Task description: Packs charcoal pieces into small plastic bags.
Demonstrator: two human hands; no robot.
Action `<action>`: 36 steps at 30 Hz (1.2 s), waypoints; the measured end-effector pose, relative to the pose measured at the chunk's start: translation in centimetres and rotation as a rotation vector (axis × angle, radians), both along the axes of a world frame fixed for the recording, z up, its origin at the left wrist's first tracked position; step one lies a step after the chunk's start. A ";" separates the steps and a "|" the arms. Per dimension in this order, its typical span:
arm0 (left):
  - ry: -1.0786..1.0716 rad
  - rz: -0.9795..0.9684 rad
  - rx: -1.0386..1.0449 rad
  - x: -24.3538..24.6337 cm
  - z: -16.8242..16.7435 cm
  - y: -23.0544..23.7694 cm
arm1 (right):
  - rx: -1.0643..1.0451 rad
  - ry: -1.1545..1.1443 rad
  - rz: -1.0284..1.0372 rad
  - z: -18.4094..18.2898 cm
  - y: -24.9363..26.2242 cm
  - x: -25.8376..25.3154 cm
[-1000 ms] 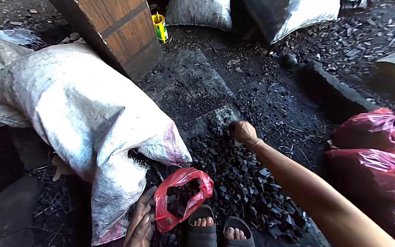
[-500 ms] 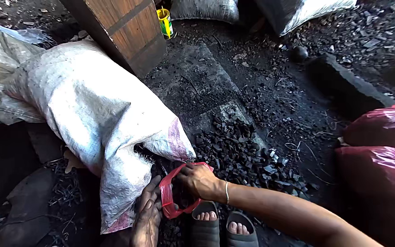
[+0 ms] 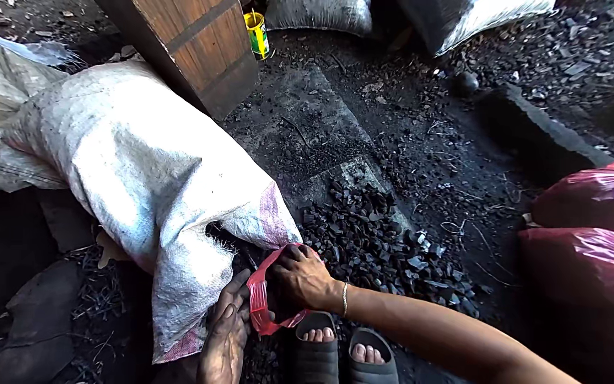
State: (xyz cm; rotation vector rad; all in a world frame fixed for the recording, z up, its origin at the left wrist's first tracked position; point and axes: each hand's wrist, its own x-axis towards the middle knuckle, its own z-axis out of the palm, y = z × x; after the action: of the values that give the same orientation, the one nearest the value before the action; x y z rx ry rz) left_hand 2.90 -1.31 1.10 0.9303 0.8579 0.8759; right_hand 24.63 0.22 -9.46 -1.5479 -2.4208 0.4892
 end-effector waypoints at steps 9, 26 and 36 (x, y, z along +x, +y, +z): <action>-0.015 -0.029 -0.010 0.2 0.2 -0.1 | -0.077 0.090 -0.037 -0.8 1.7 0.0; -0.007 -0.018 0.002 -0.1 0.1 -0.1 | -0.526 0.318 -0.211 1.6 1.8 1.6; -0.016 -0.072 -0.011 -0.9 -0.6 -0.1 | -0.232 0.164 -0.167 1.0 0.4 0.0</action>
State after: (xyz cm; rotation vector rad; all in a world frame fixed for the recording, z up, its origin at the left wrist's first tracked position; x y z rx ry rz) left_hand 1.96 -1.39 0.49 0.9379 0.8095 0.8147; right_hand 24.60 0.65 -8.46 -1.7081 -2.1529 0.8523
